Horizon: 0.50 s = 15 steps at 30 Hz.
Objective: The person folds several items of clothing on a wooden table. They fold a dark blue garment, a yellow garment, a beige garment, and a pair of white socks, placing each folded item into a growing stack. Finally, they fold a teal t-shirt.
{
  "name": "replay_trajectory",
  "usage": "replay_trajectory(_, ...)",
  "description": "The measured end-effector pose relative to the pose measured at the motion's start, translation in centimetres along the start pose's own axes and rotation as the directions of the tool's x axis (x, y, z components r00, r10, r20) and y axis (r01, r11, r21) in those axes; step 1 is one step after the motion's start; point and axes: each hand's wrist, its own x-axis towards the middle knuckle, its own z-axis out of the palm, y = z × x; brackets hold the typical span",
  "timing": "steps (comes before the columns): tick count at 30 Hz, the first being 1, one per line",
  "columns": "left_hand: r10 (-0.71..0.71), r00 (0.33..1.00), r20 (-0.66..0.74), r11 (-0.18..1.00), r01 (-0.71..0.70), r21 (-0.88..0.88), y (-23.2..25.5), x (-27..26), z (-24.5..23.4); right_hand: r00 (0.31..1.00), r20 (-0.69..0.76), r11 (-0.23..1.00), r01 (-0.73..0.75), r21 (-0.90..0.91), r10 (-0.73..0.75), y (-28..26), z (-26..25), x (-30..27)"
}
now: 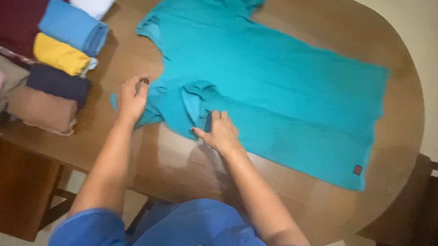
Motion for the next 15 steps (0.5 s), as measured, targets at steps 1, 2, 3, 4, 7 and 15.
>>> replay_trajectory(1,0.004,0.999,0.034,0.996,-0.001,-0.086,-2.0,0.9,-0.5,0.998,0.067,0.996,0.019,-0.087,-0.013,-1.1,0.6,1.1)
replay_trajectory(2,0.013,0.994,0.112,0.985,0.006,-0.171,-4.0,1.8,-0.6,0.991,0.134,0.984,0.044,-0.173,-0.021,-1.9,1.4,2.4)
replay_trajectory(3,0.033,0.981,0.193,0.967,0.017,-0.255,-5.9,2.8,-0.2,0.974,0.227,0.997,0.043,-0.064,-0.027,-2.3,1.7,4.2)
replay_trajectory(4,0.060,0.961,0.269,0.941,0.035,-0.336,-7.8,3.8,-0.3,0.947,0.317,0.999,0.033,0.044,-0.045,-2.4,1.7,6.5)
replay_trajectory(7,-0.231,0.838,0.495,0.860,0.414,-0.299,-12.3,5.6,-0.5,0.963,0.257,0.371,-0.209,0.905,-0.083,-1.7,0.9,11.2)
replay_trajectory(15,-0.327,0.793,0.514,0.928,0.371,0.017,-12.4,5.5,-2.4,0.992,-0.075,0.511,0.013,0.860,0.101,1.1,-0.9,10.4)
